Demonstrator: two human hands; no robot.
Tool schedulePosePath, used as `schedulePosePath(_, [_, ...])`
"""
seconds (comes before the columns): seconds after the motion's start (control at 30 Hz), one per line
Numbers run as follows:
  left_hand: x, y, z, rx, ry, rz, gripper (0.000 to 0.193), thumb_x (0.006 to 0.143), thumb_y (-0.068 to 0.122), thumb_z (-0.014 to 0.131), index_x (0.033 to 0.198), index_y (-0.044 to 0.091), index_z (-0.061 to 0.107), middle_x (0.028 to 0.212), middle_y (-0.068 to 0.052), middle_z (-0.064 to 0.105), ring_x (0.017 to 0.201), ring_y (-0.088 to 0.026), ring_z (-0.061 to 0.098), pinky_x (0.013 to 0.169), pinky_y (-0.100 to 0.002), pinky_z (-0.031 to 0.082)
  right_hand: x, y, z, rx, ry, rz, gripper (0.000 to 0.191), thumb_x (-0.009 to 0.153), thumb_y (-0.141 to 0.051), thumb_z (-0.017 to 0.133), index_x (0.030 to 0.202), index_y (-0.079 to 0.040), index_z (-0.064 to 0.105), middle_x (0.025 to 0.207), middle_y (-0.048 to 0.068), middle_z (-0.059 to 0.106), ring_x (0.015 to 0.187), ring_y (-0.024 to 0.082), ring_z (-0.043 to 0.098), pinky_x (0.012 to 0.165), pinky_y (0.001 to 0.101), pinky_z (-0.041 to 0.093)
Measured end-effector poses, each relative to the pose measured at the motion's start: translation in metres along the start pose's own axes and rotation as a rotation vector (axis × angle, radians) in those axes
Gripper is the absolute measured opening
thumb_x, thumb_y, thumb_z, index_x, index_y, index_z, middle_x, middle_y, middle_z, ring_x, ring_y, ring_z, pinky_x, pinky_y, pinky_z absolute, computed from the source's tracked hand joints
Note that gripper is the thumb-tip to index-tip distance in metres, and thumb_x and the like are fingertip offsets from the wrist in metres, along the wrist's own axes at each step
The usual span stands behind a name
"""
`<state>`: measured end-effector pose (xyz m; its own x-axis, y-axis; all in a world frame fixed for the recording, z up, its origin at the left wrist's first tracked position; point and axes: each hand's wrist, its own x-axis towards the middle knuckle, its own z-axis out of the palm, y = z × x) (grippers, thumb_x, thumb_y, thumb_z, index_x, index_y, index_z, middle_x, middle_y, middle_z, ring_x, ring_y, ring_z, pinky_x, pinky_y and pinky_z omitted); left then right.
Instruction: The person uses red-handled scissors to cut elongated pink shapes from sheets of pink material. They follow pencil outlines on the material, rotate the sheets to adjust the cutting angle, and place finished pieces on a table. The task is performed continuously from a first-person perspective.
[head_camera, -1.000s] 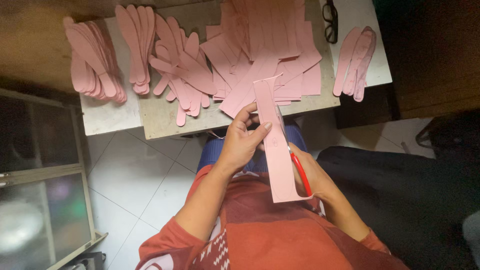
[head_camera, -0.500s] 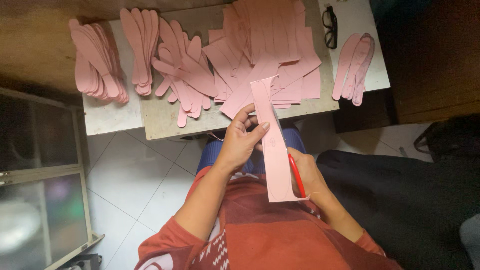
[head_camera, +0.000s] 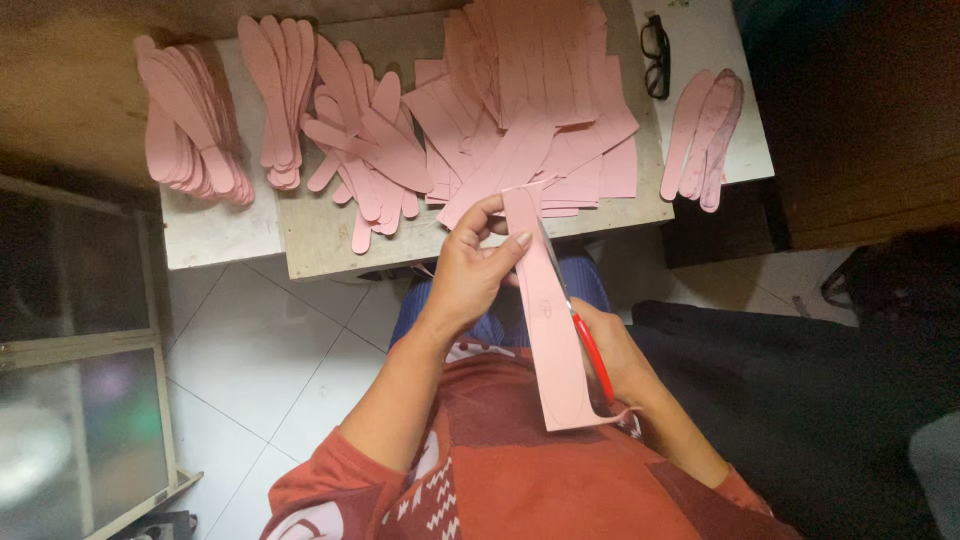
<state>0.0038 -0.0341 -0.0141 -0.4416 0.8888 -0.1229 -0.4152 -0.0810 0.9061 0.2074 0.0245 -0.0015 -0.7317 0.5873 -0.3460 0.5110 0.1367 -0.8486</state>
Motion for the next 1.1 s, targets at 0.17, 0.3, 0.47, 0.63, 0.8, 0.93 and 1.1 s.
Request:
schedulePosePath(0.17, [-0.008, -0.008, 0.006, -0.025, -0.022, -0.02, 0.047, 0.097, 0.006, 0.068, 0.141, 0.003, 0.053, 0.111, -0.008, 0.069, 0.081, -0.009, 0.071, 0.061, -0.021, 0.058, 0.006, -0.011, -0.006, 0.008, -0.038, -0.159, 0.042, 0.089, -0.023, 0.062, 0.126, -0.004, 0.057, 0.09, 0.015, 0.071, 0.079, 0.02, 0.067, 0.073, 0.0353, 0.054])
schedulePosePath(0.3, [-0.006, -0.009, 0.004, 0.023, 0.017, -0.007, 0.047, 0.096, 0.007, 0.069, 0.14, 0.002, 0.053, 0.11, -0.008, 0.069, 0.079, -0.008, 0.071, 0.06, -0.02, 0.057, 0.009, -0.017, -0.007, -0.035, -0.028, -0.193, 0.039, 0.09, -0.028, 0.063, 0.118, -0.002, 0.058, 0.088, 0.015, 0.071, 0.077, 0.026, 0.067, 0.072, 0.0376, 0.054])
schedulePosePath(0.47, [-0.005, -0.009, 0.005, -0.024, 0.014, 0.002, 0.046, 0.097, 0.007, 0.069, 0.14, 0.001, 0.054, 0.109, -0.008, 0.069, 0.08, -0.009, 0.072, 0.06, -0.021, 0.058, 0.009, -0.022, -0.004, 0.018, -0.005, -0.186, 0.042, 0.09, -0.028, 0.061, 0.123, -0.003, 0.06, 0.084, 0.014, 0.071, 0.073, 0.024, 0.068, 0.071, 0.0365, 0.055])
schedulePosePath(0.63, [-0.004, -0.01, 0.006, -0.005, 0.023, -0.011, 0.047, 0.097, 0.008, 0.069, 0.141, 0.001, 0.053, 0.109, -0.009, 0.07, 0.081, -0.009, 0.071, 0.06, -0.021, 0.057, 0.009, -0.021, -0.002, 0.029, 0.014, -0.164, 0.036, 0.09, -0.025, 0.06, 0.117, -0.002, 0.062, 0.08, 0.013, 0.071, 0.068, 0.021, 0.067, 0.066, 0.035, 0.054])
schedulePosePath(0.8, [-0.002, -0.009, 0.006, -0.01, 0.023, -0.019, 0.048, 0.097, 0.009, 0.069, 0.141, 0.002, 0.053, 0.11, -0.007, 0.069, 0.082, -0.009, 0.071, 0.06, -0.021, 0.057, 0.012, -0.016, 0.001, -0.009, 0.08, -0.112, 0.028, 0.09, -0.024, 0.062, 0.107, -0.002, 0.066, 0.077, 0.011, 0.071, 0.068, 0.017, 0.068, 0.064, 0.0339, 0.055])
schedulePosePath(0.93, [-0.002, -0.008, 0.006, -0.003, 0.036, -0.047, 0.048, 0.096, 0.01, 0.069, 0.141, 0.003, 0.053, 0.11, -0.007, 0.07, 0.082, -0.009, 0.071, 0.06, -0.02, 0.057, 0.012, -0.015, 0.001, -0.067, 0.086, -0.036, 0.024, 0.089, -0.023, 0.066, 0.098, 0.0, 0.065, 0.071, 0.012, 0.069, 0.063, 0.016, 0.066, 0.061, 0.0348, 0.053])
schedulePosePath(1.1, [-0.002, -0.008, 0.006, -0.019, 0.044, -0.062, 0.049, 0.096, 0.009, 0.069, 0.142, 0.003, 0.053, 0.109, -0.006, 0.07, 0.081, -0.008, 0.07, 0.06, -0.02, 0.056, 0.01, -0.014, 0.007, -0.003, 0.097, -0.043, 0.04, 0.079, -0.015, 0.071, 0.118, -0.006, 0.069, 0.071, 0.009, 0.07, 0.064, 0.01, 0.061, 0.058, 0.0318, 0.053])
